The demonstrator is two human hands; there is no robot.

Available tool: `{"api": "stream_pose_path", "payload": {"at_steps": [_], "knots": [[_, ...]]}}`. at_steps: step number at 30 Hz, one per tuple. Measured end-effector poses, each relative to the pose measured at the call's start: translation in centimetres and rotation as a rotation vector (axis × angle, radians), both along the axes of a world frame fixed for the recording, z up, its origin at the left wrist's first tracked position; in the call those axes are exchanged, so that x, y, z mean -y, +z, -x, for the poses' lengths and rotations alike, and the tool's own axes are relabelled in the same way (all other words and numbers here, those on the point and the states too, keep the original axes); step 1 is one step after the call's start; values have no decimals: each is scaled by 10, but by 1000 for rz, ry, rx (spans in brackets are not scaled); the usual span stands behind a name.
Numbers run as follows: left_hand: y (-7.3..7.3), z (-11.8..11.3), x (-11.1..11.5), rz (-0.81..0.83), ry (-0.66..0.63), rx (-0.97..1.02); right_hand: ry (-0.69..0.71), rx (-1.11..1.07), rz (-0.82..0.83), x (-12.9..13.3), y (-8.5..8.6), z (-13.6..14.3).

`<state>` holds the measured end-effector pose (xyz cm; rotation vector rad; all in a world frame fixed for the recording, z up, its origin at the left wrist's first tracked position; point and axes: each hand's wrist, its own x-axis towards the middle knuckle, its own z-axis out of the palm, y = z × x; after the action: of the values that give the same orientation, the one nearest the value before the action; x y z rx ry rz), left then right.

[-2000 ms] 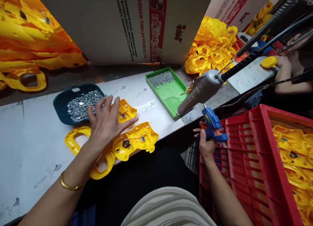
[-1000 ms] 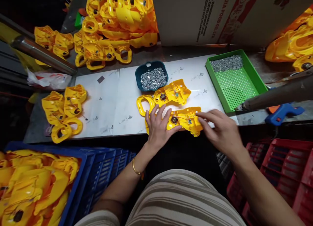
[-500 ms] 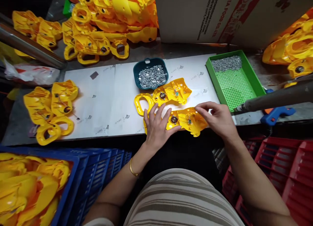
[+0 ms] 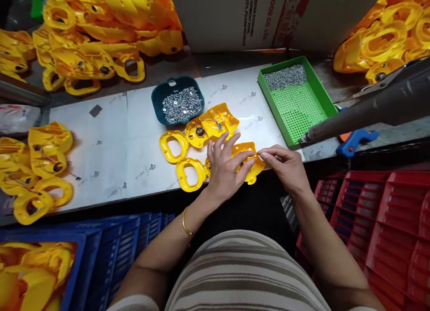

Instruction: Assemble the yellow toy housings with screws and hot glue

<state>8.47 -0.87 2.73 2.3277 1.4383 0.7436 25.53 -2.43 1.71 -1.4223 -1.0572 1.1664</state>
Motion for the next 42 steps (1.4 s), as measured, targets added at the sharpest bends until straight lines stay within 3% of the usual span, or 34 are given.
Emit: {"api": "stream_pose_path", "payload": {"at_steps": [8, 14, 17, 27, 33, 38, 42], "knots": [[1, -3, 2, 120, 42, 36, -31, 83, -89, 6, -5, 1], [2, -6, 4, 159, 55, -28, 50, -40, 161, 21, -12, -1], [3, -9, 4, 168, 56, -36, 77, -69, 200, 23, -15, 1], [3, -16, 4, 182, 57, -102, 84, -51, 93, 26, -18, 3], [1, -15, 5, 160, 30, -87, 140, -148, 270, 17, -14, 0], [4, -12, 14, 154, 26, -36, 308, -243, 288, 10, -3, -2], [6, -5, 23, 165, 34, 6, 303, -377, 345, 15, -3, 7]]}}
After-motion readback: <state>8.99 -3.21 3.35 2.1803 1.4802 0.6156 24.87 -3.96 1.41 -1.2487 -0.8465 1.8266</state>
